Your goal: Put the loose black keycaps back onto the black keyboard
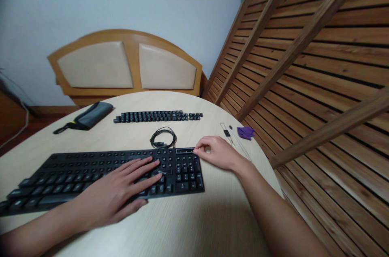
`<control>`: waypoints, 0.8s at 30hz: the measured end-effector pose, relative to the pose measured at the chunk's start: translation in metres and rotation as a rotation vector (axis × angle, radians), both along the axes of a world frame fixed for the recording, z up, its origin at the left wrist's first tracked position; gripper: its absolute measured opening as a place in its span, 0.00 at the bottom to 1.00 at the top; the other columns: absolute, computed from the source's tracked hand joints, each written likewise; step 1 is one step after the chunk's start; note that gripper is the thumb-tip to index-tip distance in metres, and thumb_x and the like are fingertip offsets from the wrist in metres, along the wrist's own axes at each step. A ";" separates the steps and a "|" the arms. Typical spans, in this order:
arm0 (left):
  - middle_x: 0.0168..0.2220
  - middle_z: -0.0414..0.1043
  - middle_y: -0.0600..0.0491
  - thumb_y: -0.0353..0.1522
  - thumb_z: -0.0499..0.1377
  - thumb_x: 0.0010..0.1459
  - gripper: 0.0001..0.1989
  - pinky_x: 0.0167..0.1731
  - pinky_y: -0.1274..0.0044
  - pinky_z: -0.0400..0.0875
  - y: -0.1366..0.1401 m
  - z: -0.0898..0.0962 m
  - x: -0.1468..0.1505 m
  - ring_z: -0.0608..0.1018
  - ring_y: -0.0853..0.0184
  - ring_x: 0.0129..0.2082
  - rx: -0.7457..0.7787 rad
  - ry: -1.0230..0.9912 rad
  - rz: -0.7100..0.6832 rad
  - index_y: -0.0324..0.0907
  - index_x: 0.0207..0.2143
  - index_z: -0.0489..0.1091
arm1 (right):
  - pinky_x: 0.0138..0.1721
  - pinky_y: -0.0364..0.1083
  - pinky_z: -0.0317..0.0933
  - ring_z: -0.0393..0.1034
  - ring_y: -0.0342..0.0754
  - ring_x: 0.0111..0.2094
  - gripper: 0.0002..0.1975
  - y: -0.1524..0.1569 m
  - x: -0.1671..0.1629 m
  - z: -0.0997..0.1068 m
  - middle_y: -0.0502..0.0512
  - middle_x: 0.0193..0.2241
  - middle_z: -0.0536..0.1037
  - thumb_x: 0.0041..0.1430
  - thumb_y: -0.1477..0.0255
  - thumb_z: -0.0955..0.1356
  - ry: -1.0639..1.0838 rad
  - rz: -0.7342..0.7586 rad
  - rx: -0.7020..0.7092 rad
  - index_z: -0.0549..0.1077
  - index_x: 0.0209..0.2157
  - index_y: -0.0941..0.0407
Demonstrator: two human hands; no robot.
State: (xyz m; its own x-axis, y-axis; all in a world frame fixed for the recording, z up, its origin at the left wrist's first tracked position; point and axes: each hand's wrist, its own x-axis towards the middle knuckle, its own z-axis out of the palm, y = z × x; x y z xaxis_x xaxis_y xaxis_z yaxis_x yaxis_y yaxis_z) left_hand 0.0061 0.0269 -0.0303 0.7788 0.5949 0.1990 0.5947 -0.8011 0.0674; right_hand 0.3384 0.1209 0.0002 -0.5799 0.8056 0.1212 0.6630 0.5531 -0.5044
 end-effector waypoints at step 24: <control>0.70 0.50 0.50 0.42 0.53 0.69 0.29 0.63 0.56 0.60 0.000 -0.002 -0.001 0.57 0.51 0.68 0.004 0.013 0.001 0.52 0.69 0.52 | 0.46 0.51 0.64 0.73 0.57 0.47 0.12 0.048 -0.016 -0.021 0.62 0.45 0.80 0.66 0.68 0.66 -0.377 -0.477 0.203 0.78 0.45 0.57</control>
